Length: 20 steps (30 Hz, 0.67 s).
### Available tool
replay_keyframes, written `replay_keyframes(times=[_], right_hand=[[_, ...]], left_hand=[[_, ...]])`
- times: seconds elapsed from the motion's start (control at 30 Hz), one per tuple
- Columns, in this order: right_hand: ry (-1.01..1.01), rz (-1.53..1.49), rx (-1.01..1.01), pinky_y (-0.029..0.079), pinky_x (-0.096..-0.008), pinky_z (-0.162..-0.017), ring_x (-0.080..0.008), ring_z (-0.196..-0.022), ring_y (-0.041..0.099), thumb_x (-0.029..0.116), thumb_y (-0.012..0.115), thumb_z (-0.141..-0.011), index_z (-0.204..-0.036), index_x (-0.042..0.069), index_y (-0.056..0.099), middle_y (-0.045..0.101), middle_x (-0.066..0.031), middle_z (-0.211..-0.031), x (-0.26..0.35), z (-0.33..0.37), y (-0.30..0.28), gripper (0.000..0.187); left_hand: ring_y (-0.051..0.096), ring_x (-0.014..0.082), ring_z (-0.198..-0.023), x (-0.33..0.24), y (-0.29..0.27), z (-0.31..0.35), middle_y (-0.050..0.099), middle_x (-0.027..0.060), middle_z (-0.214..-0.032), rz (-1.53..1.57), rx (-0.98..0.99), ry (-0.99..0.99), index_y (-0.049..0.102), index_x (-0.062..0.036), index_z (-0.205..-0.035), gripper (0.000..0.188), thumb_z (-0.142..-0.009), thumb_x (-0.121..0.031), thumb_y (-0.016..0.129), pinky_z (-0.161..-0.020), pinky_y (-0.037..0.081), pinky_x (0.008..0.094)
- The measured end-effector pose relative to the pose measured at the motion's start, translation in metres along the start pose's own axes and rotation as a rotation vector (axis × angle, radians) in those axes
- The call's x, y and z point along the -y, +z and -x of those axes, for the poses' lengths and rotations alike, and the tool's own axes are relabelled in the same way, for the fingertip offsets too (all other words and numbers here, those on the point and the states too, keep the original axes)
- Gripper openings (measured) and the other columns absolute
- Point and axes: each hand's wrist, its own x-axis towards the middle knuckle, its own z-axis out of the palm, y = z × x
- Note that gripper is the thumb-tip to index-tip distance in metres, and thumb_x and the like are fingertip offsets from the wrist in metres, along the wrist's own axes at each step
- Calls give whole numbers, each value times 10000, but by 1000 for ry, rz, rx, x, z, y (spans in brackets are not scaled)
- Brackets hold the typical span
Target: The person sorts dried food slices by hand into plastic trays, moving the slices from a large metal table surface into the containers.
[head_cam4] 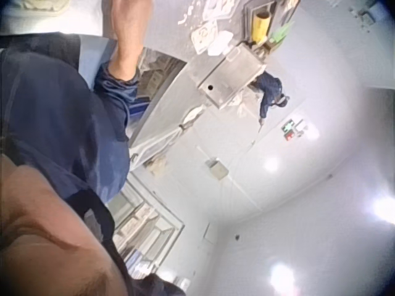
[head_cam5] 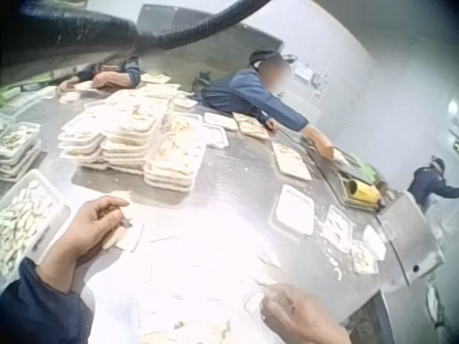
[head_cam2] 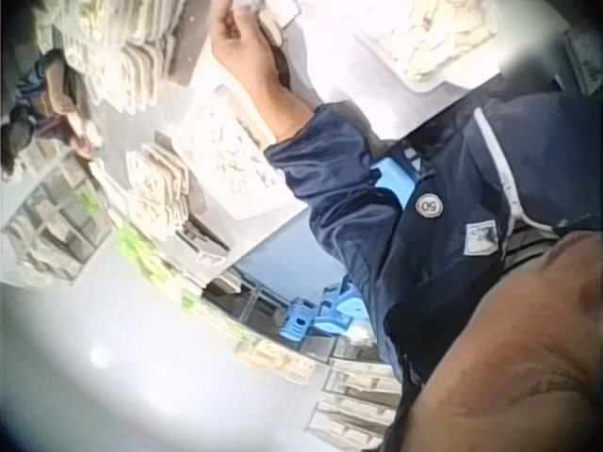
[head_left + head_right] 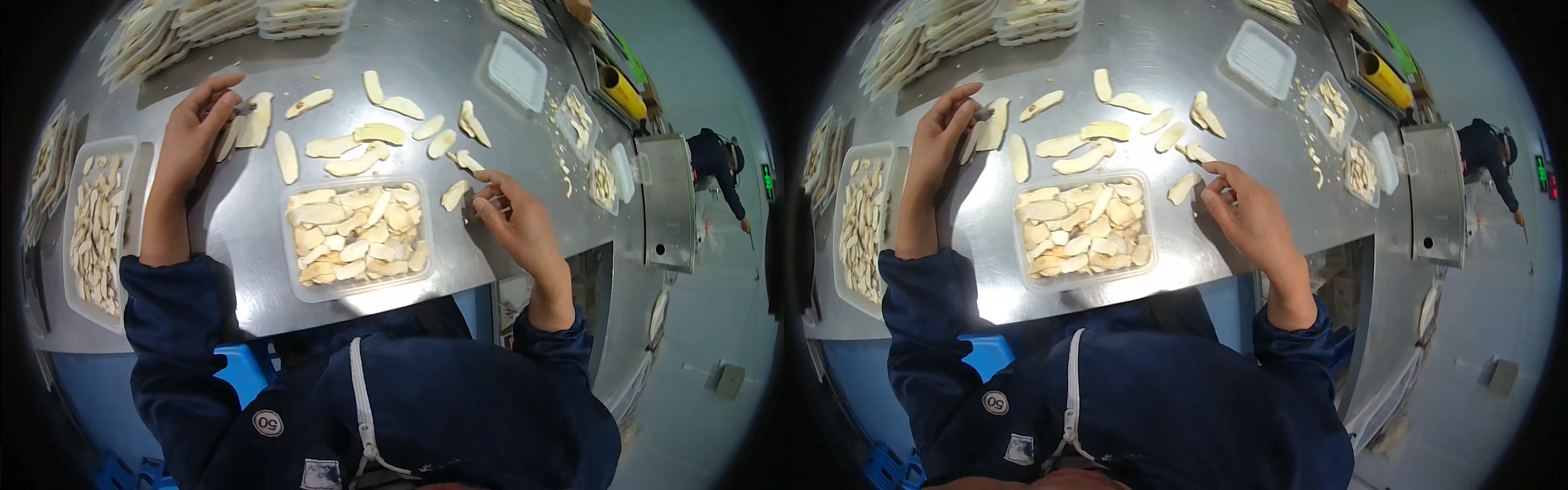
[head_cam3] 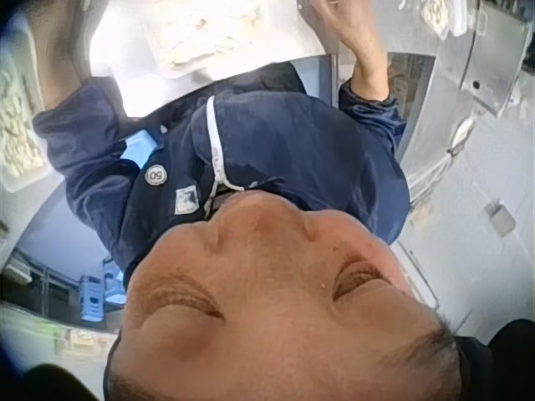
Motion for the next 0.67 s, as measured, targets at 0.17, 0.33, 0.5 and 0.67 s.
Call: replay_keyframes(times=[0.17,0.33,0.5,0.67], right_hand=[[-247,299,-46,576,-356,-758,-255,-858,723,160,735,-987,-1285,159,749,723,-60,-1052,3,-1,-4,298],[-314,421,-54,581,-391,-719,-284,-855,731,213,756,-971,-1149,157,781,720,-48,-1001,-5,-8,3,188],[-303,507,-122,577,-382,-644,-258,-744,729,237,805,-920,-1013,134,771,710,-31,-876,-10,-3,7,143],[-221,496,-168,592,-388,-657,-243,-784,748,292,837,-860,-987,109,759,710,-59,-862,-6,-7,15,236]], left_hand=[[610,66,-970,-3,-3,-2,687,-12,-1091,-56,15,4,677,-58,-1417,361,-1091,-213,660,-896,498,226],[611,66,-979,0,-2,-3,687,-8,-1103,-3,32,10,677,-54,-1414,362,-1093,-220,660,-907,495,231],[616,70,-1001,-4,-1,0,689,-6,-1112,13,30,4,677,-51,-1412,362,-1092,-220,661,-919,491,229],[619,88,-1029,-9,-3,3,698,9,-1181,-37,55,29,674,-52,-1420,371,-1090,-223,666,-933,492,239]])
